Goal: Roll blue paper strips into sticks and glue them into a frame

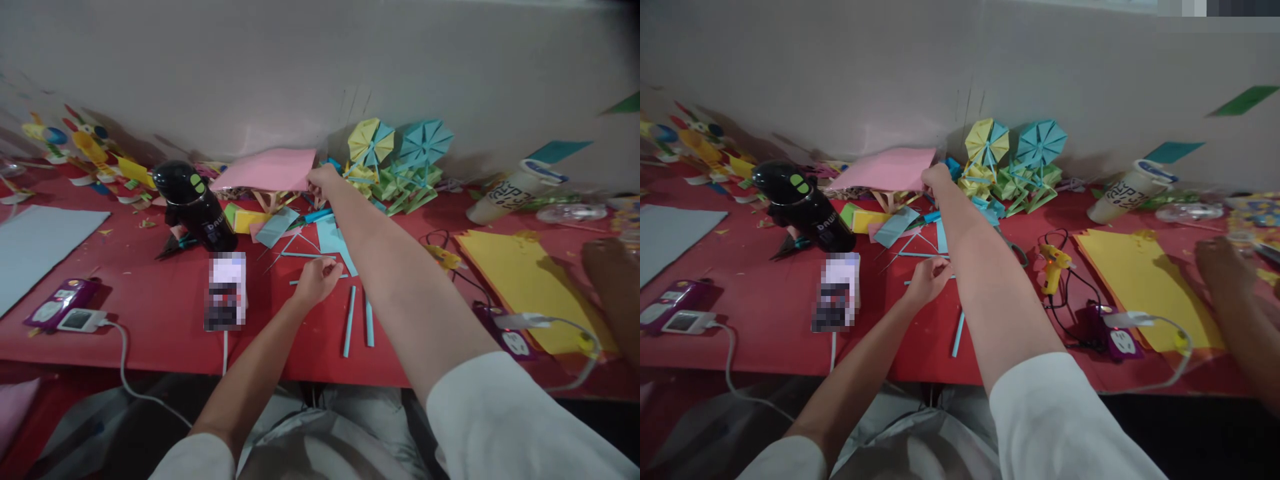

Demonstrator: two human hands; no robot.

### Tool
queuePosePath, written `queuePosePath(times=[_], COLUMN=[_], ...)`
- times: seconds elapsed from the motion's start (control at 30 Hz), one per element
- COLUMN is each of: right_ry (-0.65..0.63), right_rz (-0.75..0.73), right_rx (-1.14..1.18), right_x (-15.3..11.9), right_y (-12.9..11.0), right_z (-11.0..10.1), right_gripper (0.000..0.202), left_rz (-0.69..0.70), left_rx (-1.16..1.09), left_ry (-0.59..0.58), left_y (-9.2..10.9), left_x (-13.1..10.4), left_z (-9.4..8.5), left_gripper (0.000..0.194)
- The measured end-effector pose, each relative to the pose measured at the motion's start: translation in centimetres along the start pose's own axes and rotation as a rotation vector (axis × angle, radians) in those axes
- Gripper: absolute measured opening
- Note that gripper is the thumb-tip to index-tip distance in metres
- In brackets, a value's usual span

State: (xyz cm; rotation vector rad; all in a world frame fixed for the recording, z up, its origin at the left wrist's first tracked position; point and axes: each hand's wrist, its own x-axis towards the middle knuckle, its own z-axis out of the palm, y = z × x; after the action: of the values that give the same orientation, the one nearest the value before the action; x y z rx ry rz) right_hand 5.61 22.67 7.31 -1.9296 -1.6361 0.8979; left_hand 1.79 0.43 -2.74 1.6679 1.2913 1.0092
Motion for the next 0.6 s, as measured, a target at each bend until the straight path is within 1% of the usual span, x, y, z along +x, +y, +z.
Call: queuePosePath(times=[0.1,0.2,0.3,0.53,0.6], right_ry=[-0.026,-0.020,-0.016,0.010,0.057], right_rz=[0.056,0.074,0.088,0.086,0.047], right_rx=[0.095,0.137,0.167,0.153,0.118], right_x=[-0.3,-0.5,-0.3,0.9,1.0], right_y=[-0.3,-0.4,-0.4,0.0,0.1], right_z=[-0.2,-0.3,-0.3,0.1,0.1], right_gripper=[0.017,0.012,0.013,0.019,0.017], left_rz=[0.009,0.011,0.012,0.006,0.011], left_rx=[0.006,0.021,0.028,0.029,0.026], left_ry=[0.002,0.006,0.003,-0.002,-0.002], left_y=[0.0,0.0,-0.1,-0.3,-0.4], left_x=[0.0,0.0,0.0,-0.1,-0.1], left_z=[0.0,0.0,0.0,0.0,0.1], left_gripper=[0.029,0.029,0.028,0.031,0.031])
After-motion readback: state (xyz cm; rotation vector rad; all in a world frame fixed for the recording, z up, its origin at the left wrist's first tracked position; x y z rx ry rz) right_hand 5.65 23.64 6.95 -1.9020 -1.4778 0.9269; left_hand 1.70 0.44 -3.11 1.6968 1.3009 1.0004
